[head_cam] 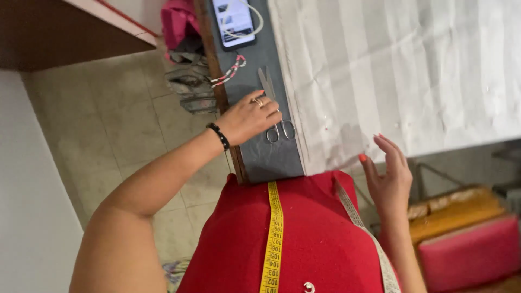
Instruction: Measuring, marking, pinning, and cutting fabric on a workshop table.
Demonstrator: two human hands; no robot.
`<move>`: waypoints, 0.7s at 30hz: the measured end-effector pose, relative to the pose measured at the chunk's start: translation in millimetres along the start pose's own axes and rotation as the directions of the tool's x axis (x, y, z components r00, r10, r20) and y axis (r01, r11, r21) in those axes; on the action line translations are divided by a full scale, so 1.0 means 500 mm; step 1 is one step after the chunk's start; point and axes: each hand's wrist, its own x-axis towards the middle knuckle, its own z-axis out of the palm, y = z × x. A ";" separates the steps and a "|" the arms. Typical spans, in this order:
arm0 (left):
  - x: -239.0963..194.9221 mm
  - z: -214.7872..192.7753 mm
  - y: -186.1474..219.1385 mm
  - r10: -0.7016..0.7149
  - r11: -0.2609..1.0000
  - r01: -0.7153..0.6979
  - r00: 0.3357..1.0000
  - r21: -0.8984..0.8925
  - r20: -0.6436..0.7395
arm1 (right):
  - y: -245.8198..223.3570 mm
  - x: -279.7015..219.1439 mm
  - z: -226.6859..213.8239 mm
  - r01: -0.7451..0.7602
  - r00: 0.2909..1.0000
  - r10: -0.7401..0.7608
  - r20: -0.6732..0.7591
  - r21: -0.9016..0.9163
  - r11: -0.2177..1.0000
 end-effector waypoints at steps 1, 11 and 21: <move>0.028 -0.005 -0.036 0.071 0.994 -0.065 0.995 0.090 -0.063 | -0.023 -0.004 0.013 -0.003 1.000 0.003 0.026 -0.002 1.000; 0.087 0.017 -0.094 0.389 0.911 -0.381 0.921 0.158 -0.020 | -0.074 -0.265 0.069 -0.381 0.922 0.383 -0.063 0.041 0.924; 0.108 0.066 -0.137 0.467 0.855 -0.495 0.865 0.157 0.182 | -0.147 -0.475 0.182 -0.516 0.814 0.554 -0.175 0.222 0.827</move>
